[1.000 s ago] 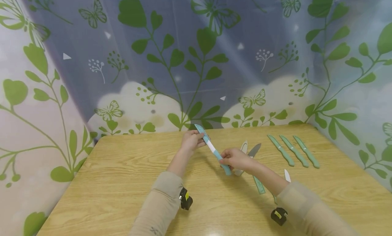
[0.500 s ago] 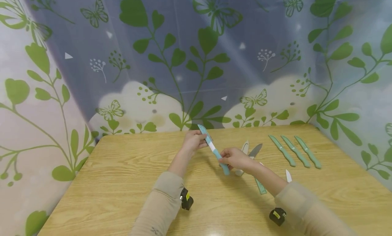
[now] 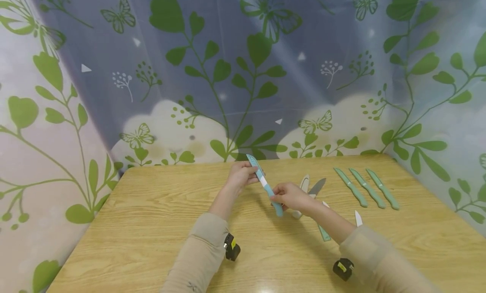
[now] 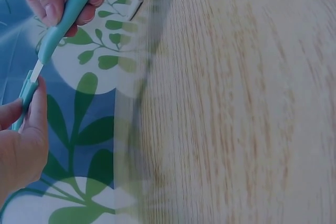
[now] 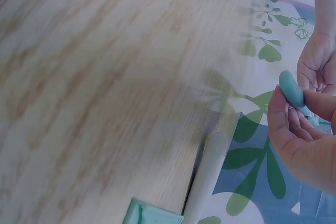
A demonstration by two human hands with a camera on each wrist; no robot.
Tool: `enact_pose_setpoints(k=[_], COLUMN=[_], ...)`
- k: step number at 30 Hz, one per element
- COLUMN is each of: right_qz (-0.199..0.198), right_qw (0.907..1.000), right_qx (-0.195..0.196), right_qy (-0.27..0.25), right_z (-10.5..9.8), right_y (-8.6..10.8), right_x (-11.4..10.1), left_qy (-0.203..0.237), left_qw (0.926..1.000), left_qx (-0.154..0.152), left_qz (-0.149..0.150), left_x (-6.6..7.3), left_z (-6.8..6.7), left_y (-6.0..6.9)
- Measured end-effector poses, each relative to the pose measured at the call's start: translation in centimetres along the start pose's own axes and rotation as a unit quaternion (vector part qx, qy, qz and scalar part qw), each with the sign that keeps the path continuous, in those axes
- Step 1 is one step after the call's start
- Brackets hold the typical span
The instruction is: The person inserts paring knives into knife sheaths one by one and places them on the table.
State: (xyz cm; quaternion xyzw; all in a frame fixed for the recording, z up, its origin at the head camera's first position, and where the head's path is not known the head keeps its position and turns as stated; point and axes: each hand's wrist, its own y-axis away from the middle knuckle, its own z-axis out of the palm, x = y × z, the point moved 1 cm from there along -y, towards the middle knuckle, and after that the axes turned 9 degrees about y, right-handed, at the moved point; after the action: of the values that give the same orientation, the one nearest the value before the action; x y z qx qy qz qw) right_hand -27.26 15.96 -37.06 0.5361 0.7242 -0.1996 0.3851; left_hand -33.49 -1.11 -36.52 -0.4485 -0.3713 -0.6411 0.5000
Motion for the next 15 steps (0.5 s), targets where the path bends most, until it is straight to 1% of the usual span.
enact_pose_setpoints(k=[8,15], right_qz=[-0.007,-0.006], right_qw=[1.0,1.0], right_qx=[0.001,0.002], right_qy=[0.001,0.0], right_z=[-0.27,-0.29], right_y=[0.12,0.15], right_x=[-0.25,-0.04], left_qy=[-0.012,-0.008], left_qw=[0.9999,0.9999], left_qx=[-0.004,-0.008], left_qz=[0.005,-0.004], left_x=[-0.03,-0.37], left_z=[0.31,0.43], left_y=[0.11,0.14])
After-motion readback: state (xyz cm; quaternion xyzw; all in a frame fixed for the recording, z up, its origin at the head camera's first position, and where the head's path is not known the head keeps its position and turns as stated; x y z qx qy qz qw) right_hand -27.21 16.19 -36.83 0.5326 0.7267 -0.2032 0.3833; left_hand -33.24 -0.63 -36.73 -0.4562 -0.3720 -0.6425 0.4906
